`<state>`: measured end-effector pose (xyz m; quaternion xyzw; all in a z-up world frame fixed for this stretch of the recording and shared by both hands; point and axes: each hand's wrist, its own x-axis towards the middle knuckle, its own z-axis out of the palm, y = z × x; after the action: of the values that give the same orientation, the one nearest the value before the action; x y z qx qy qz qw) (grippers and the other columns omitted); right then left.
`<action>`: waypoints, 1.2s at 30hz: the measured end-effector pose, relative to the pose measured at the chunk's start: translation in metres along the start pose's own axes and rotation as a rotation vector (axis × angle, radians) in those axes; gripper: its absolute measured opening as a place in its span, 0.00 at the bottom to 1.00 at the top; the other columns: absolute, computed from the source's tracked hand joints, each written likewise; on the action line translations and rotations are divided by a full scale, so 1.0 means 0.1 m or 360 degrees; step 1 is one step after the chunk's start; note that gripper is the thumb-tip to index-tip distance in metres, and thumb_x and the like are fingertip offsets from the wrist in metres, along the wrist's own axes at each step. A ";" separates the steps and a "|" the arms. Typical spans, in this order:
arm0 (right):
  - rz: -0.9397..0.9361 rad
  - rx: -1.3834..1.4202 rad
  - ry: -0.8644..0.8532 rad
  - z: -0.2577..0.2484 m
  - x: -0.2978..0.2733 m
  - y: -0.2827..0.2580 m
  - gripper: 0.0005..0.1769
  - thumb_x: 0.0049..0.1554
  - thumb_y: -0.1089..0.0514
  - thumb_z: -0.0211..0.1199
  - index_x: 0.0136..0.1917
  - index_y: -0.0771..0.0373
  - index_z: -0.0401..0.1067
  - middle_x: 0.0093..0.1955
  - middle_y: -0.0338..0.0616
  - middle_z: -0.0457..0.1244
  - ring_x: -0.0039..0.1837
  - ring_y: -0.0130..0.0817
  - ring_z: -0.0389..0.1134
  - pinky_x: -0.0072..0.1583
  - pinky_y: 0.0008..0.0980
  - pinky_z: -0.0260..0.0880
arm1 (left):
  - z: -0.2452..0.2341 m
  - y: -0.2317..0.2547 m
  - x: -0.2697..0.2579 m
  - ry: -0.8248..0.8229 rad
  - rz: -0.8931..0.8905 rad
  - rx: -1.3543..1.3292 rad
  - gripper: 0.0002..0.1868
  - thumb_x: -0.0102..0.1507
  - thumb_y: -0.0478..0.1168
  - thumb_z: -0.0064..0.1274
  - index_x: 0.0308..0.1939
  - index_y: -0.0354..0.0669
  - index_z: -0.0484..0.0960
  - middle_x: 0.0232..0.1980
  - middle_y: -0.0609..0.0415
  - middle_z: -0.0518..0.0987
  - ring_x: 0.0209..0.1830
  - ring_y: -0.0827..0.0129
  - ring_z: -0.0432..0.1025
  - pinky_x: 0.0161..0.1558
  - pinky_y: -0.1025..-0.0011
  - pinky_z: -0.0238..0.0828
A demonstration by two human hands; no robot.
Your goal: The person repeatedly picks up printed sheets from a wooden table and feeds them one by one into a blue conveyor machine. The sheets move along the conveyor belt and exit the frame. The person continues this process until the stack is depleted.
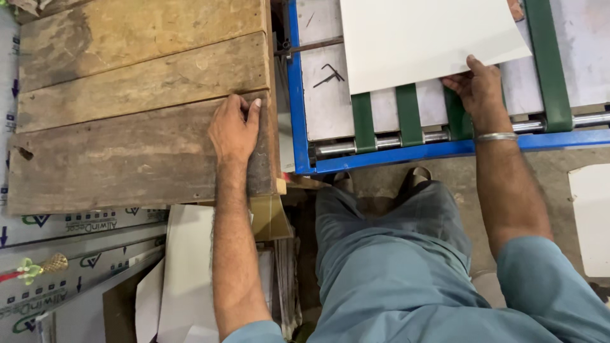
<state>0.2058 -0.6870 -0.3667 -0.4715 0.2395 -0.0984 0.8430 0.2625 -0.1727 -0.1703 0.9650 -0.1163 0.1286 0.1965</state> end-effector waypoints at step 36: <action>-0.1173 -0.2265 0.0611 -0.65 -1.49 0.49 0.34 0.69 0.54 0.56 0.80 0.76 0.55 0.82 0.68 0.51 0.86 0.65 0.47 0.83 0.64 0.39 | -0.02 -0.06 -0.10 -0.0212 0.0153 0.0160 0.42 0.66 0.61 0.53 0.73 0.31 0.66 0.77 0.33 0.63 0.77 0.38 0.56 0.73 0.42 0.50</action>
<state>0.0411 -0.6510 -0.3906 -0.9164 0.2144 -0.2723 0.2005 0.2542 -0.1645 -0.1736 0.9734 -0.1687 0.0792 0.1333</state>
